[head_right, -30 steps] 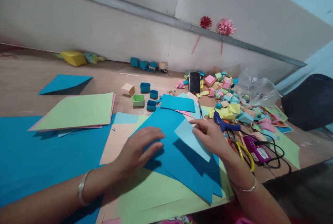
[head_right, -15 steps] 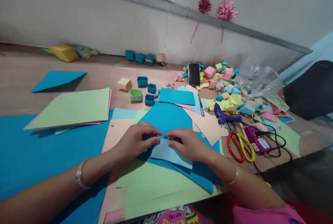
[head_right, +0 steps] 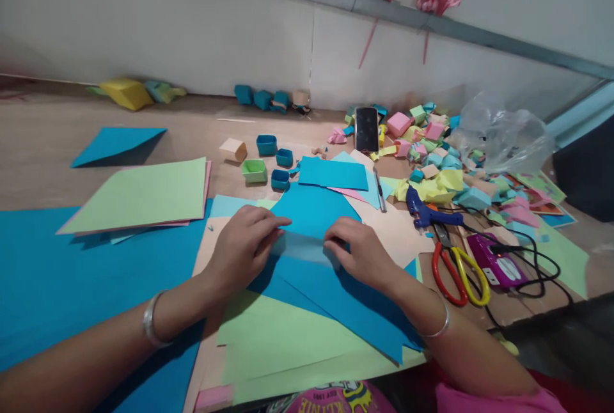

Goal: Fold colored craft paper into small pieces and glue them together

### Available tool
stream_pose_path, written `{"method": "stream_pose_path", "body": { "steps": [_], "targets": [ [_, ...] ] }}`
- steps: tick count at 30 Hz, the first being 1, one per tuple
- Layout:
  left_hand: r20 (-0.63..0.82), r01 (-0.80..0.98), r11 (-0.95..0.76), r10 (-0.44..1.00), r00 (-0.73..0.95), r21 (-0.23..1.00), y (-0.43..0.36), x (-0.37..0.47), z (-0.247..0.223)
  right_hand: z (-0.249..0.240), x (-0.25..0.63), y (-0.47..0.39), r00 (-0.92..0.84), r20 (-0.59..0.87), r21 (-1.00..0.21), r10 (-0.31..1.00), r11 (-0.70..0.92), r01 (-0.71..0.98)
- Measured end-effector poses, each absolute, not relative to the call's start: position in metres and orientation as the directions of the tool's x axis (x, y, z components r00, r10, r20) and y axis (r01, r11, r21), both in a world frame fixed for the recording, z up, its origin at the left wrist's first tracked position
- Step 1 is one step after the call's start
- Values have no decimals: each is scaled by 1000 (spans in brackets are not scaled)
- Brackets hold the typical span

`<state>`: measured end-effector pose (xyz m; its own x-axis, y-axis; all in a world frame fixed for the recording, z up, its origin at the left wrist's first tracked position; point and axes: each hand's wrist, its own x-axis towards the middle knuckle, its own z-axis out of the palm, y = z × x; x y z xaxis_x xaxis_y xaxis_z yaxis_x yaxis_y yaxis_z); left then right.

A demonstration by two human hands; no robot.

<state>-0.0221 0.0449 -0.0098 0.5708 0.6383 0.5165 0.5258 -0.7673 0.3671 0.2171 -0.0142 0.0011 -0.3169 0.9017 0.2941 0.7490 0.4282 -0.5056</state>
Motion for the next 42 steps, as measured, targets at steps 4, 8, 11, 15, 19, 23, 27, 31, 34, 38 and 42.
{"method": "stream_pose_path", "body": {
  "steps": [4,8,11,15,19,23,27,31,34,38,42],
  "targets": [
    [782,413,-911,259,568,2,40,-25,5,12,221,-32,-468,647,40,602,587,809],
    [640,322,-941,184,746,-105,40,-21,4,6,224,-44,-673,494,231,550,664,711],
    [462,257,-959,176,869,-118,40,-18,-4,-4,224,-49,-666,382,142,641,671,727],
    [255,189,-977,160,954,-95,34,-16,-10,-12,221,-58,-630,301,14,716,657,754],
    [106,261,-965,258,960,-17,30,-15,-6,-17,221,-59,-575,302,-44,760,614,788],
    [31,338,-938,340,940,74,29,-15,-5,-17,224,-54,-519,242,-228,820,568,791],
    [31,463,-851,485,874,246,24,-19,-10,-11,227,-52,-451,152,-498,880,462,734],
    [6,522,-719,590,807,459,20,-23,-12,-9,229,-53,-346,71,-625,936,312,716],
    [-2,517,-693,597,802,503,19,-24,-11,-11,230,-52,-325,65,-653,943,286,701],
    [21,543,-698,623,782,466,19,-23,-12,-13,230,-51,-308,89,-639,947,291,712],
    [50,581,-680,668,743,448,17,-20,-15,-14,227,-51,-280,114,-595,953,291,749]
  ]
}}
